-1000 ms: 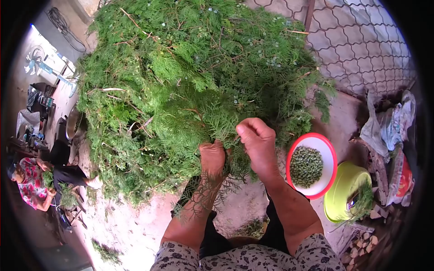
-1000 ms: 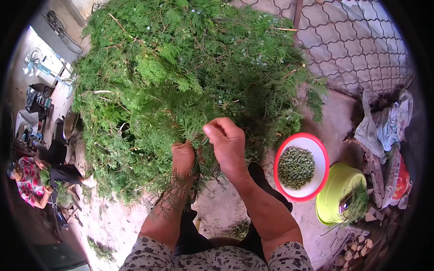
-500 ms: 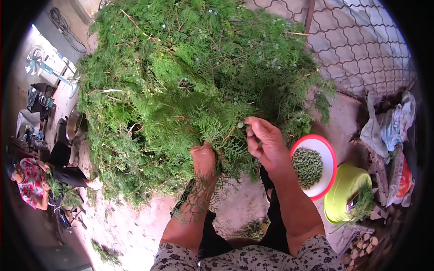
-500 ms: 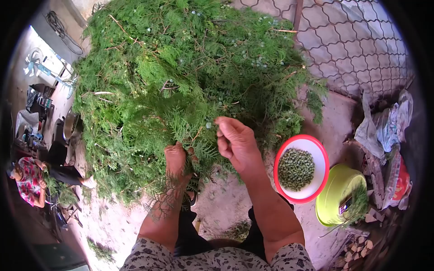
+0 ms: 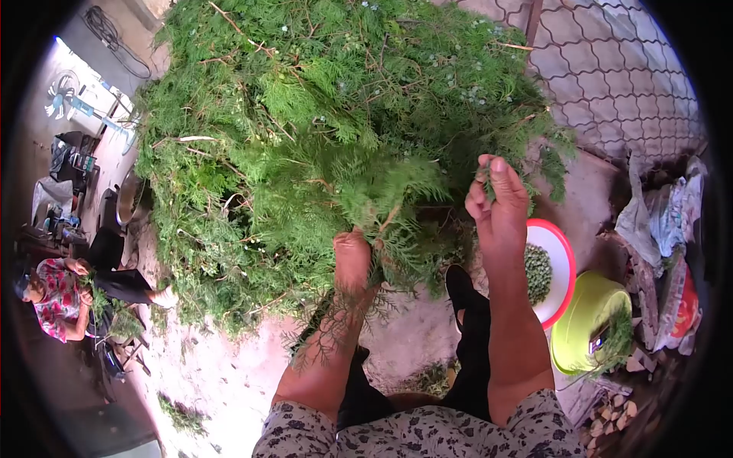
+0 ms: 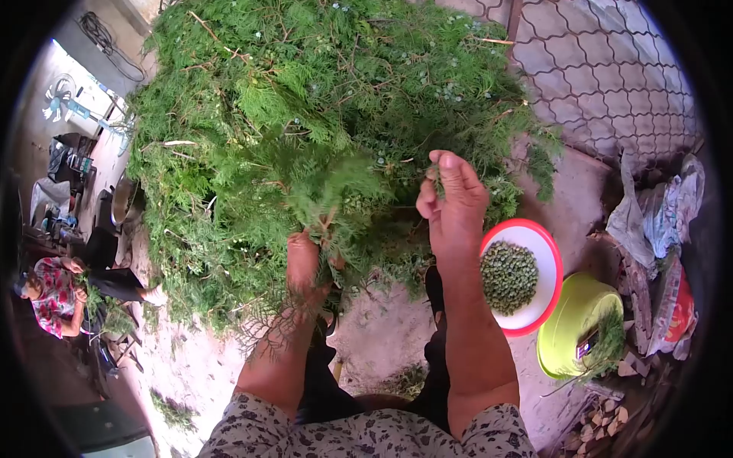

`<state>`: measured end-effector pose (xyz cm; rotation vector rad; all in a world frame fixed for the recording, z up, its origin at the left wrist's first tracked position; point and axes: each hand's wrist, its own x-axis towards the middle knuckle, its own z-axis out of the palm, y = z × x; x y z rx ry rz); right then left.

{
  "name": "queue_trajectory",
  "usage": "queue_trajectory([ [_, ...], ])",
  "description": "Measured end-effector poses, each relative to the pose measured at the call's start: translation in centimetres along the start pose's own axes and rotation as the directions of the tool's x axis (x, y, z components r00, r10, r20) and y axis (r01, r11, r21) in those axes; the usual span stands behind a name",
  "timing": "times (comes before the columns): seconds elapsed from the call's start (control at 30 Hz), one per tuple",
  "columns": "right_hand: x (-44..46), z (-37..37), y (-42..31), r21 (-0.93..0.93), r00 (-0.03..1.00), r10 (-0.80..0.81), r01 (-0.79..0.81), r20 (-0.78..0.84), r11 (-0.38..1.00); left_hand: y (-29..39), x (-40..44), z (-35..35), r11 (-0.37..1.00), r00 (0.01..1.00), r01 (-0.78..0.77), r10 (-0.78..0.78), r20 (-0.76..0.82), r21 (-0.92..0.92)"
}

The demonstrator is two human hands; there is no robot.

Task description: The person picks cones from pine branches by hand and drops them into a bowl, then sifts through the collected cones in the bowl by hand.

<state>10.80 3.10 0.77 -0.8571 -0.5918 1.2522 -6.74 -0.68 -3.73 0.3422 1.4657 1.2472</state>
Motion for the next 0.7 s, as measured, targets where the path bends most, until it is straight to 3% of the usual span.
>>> queue_trajectory([
  [0.07, -0.1, 0.0, 0.2, 0.107, 0.999, 0.042, -0.043, 0.013, 0.993, 0.1, 0.9, -0.2, 0.904, 0.965, 0.168, -0.07, 0.251, -0.393],
  [0.1, -0.2, -0.3, 0.5, 0.203, 0.978, 0.191, -0.204, 0.081, 0.958, 0.3, 0.9, -0.6, 0.837, 0.887, 0.277, -0.033, 0.46, -0.472],
  [0.13, -0.3, -0.4, 0.7, 0.284, 0.931, 0.326, -0.361, 0.163, 0.888, 0.2, 1.0, -0.6, 0.835, 0.888, 0.278, -0.034, 0.46, -0.475],
  [0.2, -0.7, -0.2, 1.0, 0.292, 0.913, 0.355, -0.402, 0.203, 0.868, 0.3, 1.4, -0.6, 0.869, 0.813, 0.179, 0.134, 0.567, -0.462],
  [0.27, -1.0, 0.1, 1.2, 0.128, 0.902, 0.318, -0.366, 0.292, 0.922, 0.9, 0.4, 0.2, 0.858, 0.807, 0.184, 0.146, 0.572, -0.479],
  [0.33, -1.5, 0.8, 0.8, 0.087, 0.908, 0.339, -0.369, 0.247, 0.925, 1.8, -0.7, 0.9, 0.848, 0.849, 0.125, 0.177, 0.498, -0.516],
  [0.43, -2.0, 0.8, -0.1, -0.25, 0.919, 0.193, -0.109, 0.344, 0.962, 1.4, -0.2, 0.9, 0.85, 0.83, 0.162, 0.157, 0.535, -0.501],
  [0.47, -2.2, 0.9, -0.3, -0.25, 0.918, 0.195, -0.111, 0.344, 0.962, 1.4, -0.3, 0.9, 0.845, 0.834, 0.168, 0.153, 0.53, -0.508],
  [0.53, -2.3, 1.4, -0.9, -0.017, 0.922, 0.231, -0.238, 0.309, 0.971, 1.4, -0.1, 0.9, 0.872, 0.839, 0.141, 0.146, 0.524, -0.469],
  [0.7, -1.4, 0.2, 1.2, 0.087, 0.918, 0.216, -0.258, 0.334, 0.962, 1.3, 0.0, 0.2, 0.938, 0.813, 0.102, 0.113, 0.571, -0.331],
])
